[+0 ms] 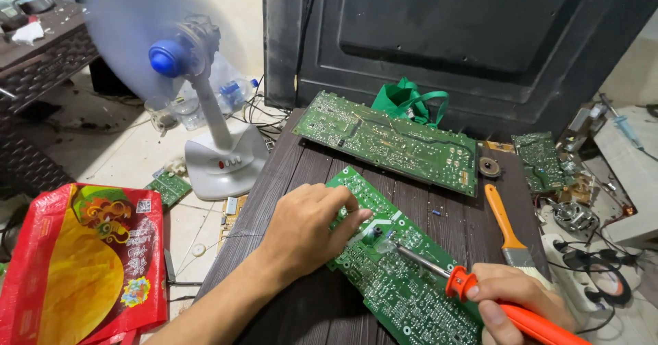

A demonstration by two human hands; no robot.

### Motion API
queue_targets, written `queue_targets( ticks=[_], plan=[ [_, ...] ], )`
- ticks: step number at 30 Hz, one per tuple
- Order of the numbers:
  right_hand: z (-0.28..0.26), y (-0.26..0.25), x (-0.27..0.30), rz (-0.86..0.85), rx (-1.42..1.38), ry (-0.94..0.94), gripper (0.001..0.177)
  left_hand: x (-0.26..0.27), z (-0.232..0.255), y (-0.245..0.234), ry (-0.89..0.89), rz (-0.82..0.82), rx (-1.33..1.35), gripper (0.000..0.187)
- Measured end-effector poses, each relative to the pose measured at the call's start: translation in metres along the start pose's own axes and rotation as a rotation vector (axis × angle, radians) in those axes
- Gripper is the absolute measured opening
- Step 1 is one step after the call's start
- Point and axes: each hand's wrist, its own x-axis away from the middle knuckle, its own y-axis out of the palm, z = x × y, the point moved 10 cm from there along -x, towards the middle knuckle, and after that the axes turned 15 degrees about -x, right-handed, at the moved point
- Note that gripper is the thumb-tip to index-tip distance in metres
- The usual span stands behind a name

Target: Soldering components onto a printed circuit board using a soldering iron and solder wire.

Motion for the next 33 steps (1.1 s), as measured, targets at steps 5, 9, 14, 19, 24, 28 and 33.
queue_targets(
  ticks=[5,9,14,19,24,28,33],
  plan=[
    [-0.001,0.001,-0.003,-0.045,0.011,0.011,0.012,0.003,-0.003,0.008,-0.034,-0.034,0.004,0.026],
    [-0.005,0.003,-0.004,0.015,0.075,0.003,0.014,0.0,-0.006,0.001,-0.045,0.013,-0.045,0.028],
    [0.003,-0.003,-0.004,-0.083,0.07,0.003,0.014,-0.001,-0.013,-0.001,-0.068,0.035,-0.013,0.018],
    [0.005,-0.005,-0.005,-0.024,0.123,0.07,0.014,-0.003,-0.009,0.003,-0.068,-0.032,0.116,0.011],
    [-0.01,0.003,-0.01,0.003,-0.055,-0.033,0.012,-0.007,-0.003,0.012,-0.065,-0.138,0.215,0.011],
    [-0.015,0.005,-0.012,0.072,-0.02,-0.058,0.014,-0.006,-0.003,0.027,-0.044,-0.241,0.207,0.02],
    [-0.027,0.01,-0.02,0.076,-0.115,-0.185,0.019,-0.01,0.008,0.03,0.063,-0.295,0.223,0.029]
  ],
)
